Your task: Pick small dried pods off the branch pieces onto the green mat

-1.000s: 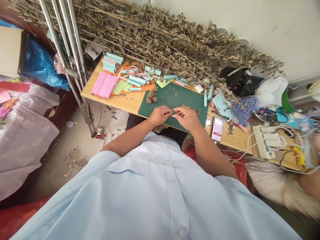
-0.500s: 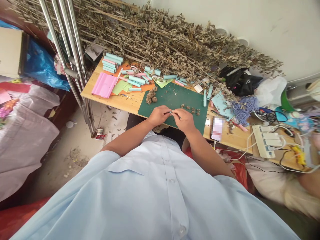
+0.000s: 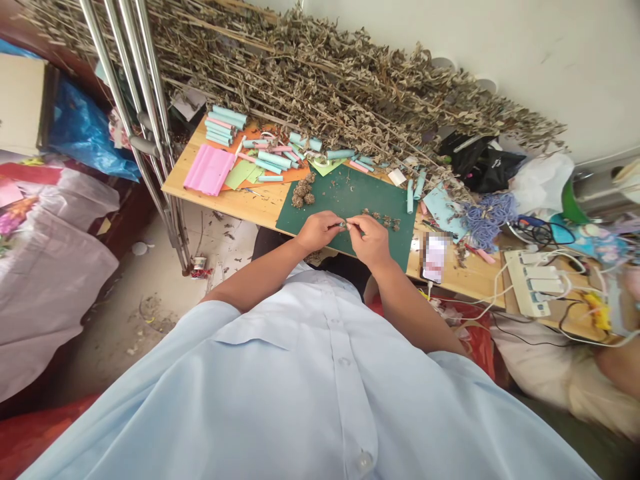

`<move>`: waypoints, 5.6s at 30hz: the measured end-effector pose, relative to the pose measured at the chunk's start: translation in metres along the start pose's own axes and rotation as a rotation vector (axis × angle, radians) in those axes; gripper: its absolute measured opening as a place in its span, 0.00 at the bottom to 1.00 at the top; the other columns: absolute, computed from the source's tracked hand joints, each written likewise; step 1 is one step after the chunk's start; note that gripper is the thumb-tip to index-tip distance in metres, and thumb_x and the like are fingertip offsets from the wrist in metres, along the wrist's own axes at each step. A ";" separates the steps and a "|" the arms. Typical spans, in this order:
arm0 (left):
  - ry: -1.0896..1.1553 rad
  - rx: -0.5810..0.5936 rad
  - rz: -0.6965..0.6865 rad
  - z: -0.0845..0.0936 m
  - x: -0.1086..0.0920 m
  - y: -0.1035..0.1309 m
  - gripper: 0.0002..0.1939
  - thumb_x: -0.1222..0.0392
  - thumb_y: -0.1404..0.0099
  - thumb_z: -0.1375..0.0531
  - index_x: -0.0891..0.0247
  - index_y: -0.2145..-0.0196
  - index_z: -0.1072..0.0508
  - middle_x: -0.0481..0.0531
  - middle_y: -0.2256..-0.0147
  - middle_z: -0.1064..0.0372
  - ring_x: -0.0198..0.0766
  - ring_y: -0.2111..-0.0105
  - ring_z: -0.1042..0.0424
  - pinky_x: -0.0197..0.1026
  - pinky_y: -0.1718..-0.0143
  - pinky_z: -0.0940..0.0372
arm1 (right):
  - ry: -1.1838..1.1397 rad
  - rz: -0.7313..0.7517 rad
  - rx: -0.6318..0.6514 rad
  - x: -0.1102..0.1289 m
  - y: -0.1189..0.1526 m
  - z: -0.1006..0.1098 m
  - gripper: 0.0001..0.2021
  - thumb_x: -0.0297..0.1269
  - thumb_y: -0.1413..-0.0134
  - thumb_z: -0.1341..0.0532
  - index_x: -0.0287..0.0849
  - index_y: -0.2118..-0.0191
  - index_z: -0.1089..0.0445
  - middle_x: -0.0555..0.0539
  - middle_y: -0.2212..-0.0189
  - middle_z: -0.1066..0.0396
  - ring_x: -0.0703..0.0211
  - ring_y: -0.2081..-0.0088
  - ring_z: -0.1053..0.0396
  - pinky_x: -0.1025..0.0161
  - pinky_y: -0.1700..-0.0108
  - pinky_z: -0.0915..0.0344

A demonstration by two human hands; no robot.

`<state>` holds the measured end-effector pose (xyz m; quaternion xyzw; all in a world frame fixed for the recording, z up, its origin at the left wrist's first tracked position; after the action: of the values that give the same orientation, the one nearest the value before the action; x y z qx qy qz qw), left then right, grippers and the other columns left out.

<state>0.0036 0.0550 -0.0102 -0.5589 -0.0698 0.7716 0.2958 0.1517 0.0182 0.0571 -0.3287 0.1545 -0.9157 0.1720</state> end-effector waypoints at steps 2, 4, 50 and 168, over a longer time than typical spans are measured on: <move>0.004 -0.007 -0.011 0.000 0.000 0.000 0.12 0.55 0.27 0.38 0.63 0.57 0.16 0.57 0.61 0.20 0.41 0.59 0.23 0.42 0.54 0.30 | 0.026 -0.006 -0.009 0.000 -0.001 0.001 0.10 0.37 0.32 0.43 0.46 0.57 0.23 0.41 0.58 0.19 0.49 0.57 0.21 0.51 0.51 0.24; 0.004 -0.011 -0.014 0.000 -0.001 0.000 0.12 0.55 0.27 0.37 0.63 0.57 0.16 0.57 0.61 0.20 0.41 0.59 0.23 0.42 0.54 0.30 | 0.056 -0.002 0.011 0.000 -0.002 0.001 0.10 0.36 0.32 0.43 0.46 0.56 0.23 0.41 0.59 0.19 0.49 0.58 0.21 0.52 0.52 0.24; 0.002 -0.011 -0.013 -0.001 0.000 0.001 0.13 0.56 0.26 0.41 0.64 0.63 0.19 0.56 0.63 0.22 0.40 0.61 0.25 0.42 0.56 0.31 | 0.541 0.334 0.387 0.036 -0.004 -0.001 0.20 0.31 0.30 0.49 0.36 0.40 0.27 0.36 0.55 0.20 0.45 0.51 0.28 0.51 0.52 0.37; -0.014 -0.055 0.007 0.003 -0.002 0.001 0.10 0.54 0.28 0.35 0.61 0.58 0.17 0.56 0.60 0.19 0.41 0.58 0.21 0.43 0.51 0.27 | 0.417 -0.151 0.180 -0.096 -0.021 -0.002 0.13 0.35 0.36 0.39 0.48 0.52 0.18 0.44 0.51 0.18 0.42 0.44 0.33 0.40 0.38 0.47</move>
<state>0.0009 0.0540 -0.0075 -0.5617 -0.0911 0.7743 0.2771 0.2157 0.0770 0.0108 -0.1262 0.0795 -0.9841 0.0962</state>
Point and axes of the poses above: each hand's wrist, its own y-axis away from the middle knuckle, its own z-axis out of the back of the hand, x = y × z, the point moved 6 cm from there along -y, towards the middle knuckle
